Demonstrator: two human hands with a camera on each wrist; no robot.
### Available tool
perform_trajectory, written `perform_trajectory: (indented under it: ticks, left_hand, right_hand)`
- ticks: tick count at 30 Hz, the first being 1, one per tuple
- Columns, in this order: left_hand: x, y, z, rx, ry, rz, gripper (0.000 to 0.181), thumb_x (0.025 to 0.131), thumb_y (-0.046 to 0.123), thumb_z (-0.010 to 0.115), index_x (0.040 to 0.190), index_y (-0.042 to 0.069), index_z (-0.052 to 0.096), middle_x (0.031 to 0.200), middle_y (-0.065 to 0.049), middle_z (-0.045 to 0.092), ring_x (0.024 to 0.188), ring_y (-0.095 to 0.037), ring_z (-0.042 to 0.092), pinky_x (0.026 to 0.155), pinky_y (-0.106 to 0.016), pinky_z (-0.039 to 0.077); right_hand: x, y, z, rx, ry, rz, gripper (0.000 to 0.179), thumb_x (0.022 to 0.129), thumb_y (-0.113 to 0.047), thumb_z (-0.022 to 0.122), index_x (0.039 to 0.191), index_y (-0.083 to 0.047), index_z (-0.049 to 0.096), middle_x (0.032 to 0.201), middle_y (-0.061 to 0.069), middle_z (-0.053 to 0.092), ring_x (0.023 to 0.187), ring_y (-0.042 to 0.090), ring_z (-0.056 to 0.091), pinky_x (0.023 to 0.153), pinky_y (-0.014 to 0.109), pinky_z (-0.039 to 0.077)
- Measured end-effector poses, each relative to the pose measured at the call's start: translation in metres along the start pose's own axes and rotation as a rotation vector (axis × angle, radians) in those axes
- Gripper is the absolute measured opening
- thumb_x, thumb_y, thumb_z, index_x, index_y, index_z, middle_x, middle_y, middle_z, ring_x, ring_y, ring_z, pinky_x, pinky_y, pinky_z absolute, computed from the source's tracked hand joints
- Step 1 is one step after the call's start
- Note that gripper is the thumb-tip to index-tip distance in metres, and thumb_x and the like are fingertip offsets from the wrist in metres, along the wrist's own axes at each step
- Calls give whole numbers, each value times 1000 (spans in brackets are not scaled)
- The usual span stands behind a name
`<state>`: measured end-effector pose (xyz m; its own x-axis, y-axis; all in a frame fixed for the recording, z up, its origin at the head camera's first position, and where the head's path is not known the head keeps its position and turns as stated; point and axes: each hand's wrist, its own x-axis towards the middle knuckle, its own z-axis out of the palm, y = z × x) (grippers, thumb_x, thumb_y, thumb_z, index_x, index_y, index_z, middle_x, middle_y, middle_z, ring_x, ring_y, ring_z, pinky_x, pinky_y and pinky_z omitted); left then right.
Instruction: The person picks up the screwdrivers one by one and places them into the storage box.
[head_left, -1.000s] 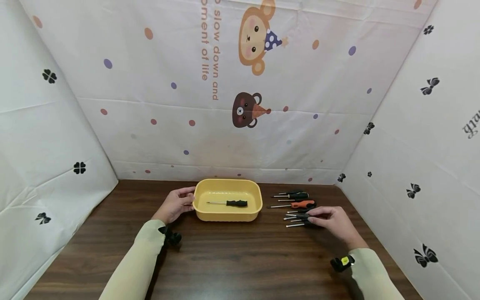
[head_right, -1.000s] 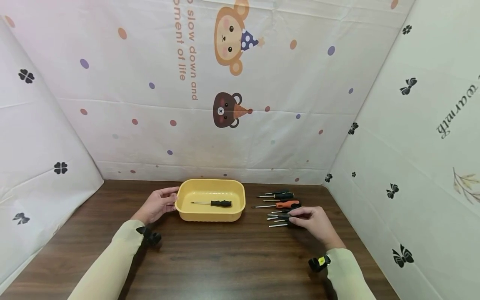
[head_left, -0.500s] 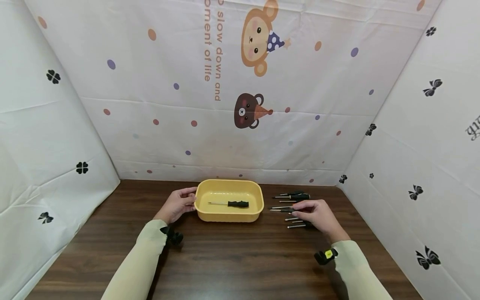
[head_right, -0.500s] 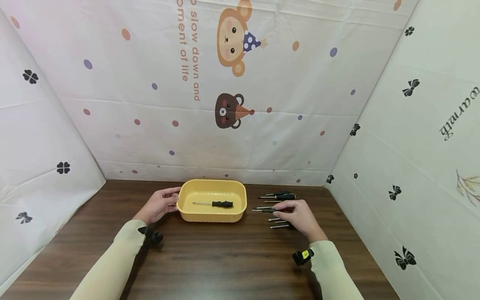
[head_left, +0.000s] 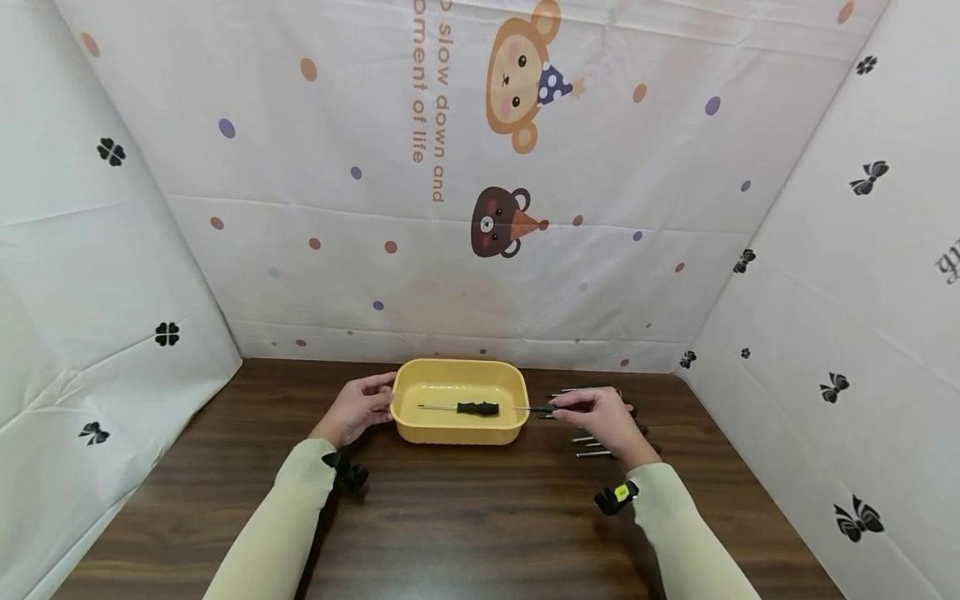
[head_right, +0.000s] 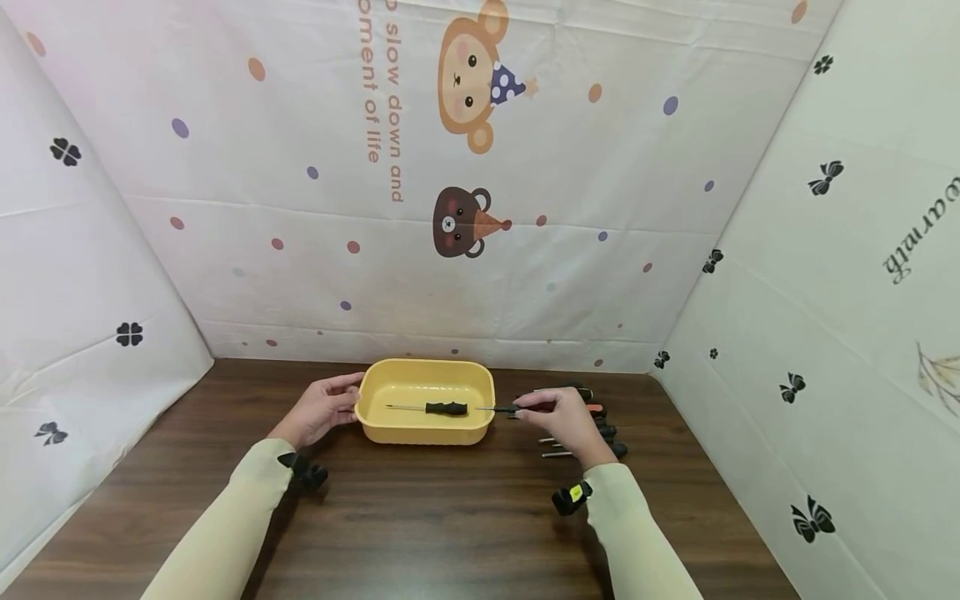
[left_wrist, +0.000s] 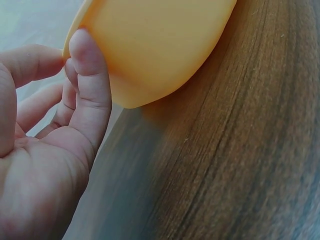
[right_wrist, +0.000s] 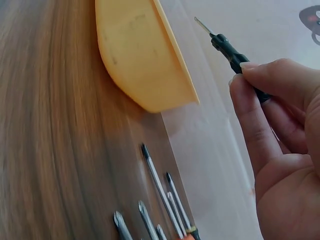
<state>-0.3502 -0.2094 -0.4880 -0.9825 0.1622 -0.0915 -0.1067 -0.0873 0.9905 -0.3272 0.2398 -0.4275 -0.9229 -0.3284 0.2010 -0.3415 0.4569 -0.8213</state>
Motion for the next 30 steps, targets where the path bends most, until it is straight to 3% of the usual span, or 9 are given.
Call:
perform_trajectory:
  ticks: [6, 12, 17, 22, 30]
  left_hand:
    - [0, 2, 1, 5, -2, -1, 57, 101, 0, 58, 155, 1, 41, 101, -8, 61, 74, -15, 65, 69, -26, 61]
    - [-1, 1, 1, 8, 0, -3, 56, 101, 0, 57, 155, 1, 41, 101, -7, 61, 74, -15, 65, 69, -26, 61]
    - [-1, 1, 1, 16, 4, -8, 56, 102, 1, 57, 155, 1, 41, 101, -8, 62, 74, -14, 64, 69, -25, 61]
    - [0, 1, 1, 17, 9, -13, 56, 101, 1, 58, 155, 1, 42, 100, -7, 61, 73, -14, 64, 69, -26, 61]
    - [0, 2, 2, 13, 7, -18, 56, 101, 1, 58, 155, 1, 41, 100, -8, 62, 74, -14, 64, 69, -26, 61]
  right_hand:
    - [17, 6, 15, 31, -12, 15, 21, 84, -23, 85, 104, -16, 82, 105, 7, 79, 88, 15, 73, 77, 42, 63]
    - [29, -3, 31, 0, -6, 5, 18, 84, -19, 85, 101, -13, 83, 102, 8, 79, 83, 12, 72, 74, 35, 63]
    - [37, -9, 42, -19, -11, 24, 14, 85, -20, 85, 99, -19, 84, 102, 4, 79, 82, 13, 70, 70, 34, 62]
    - [45, -11, 53, -8, -31, 34, 13, 85, -21, 85, 98, -20, 83, 101, 2, 78, 85, 15, 70, 72, 36, 61]
    - [56, -16, 65, -43, -49, 3, 12, 84, -20, 86, 96, -17, 84, 101, 2, 79, 87, 11, 71, 73, 28, 60]
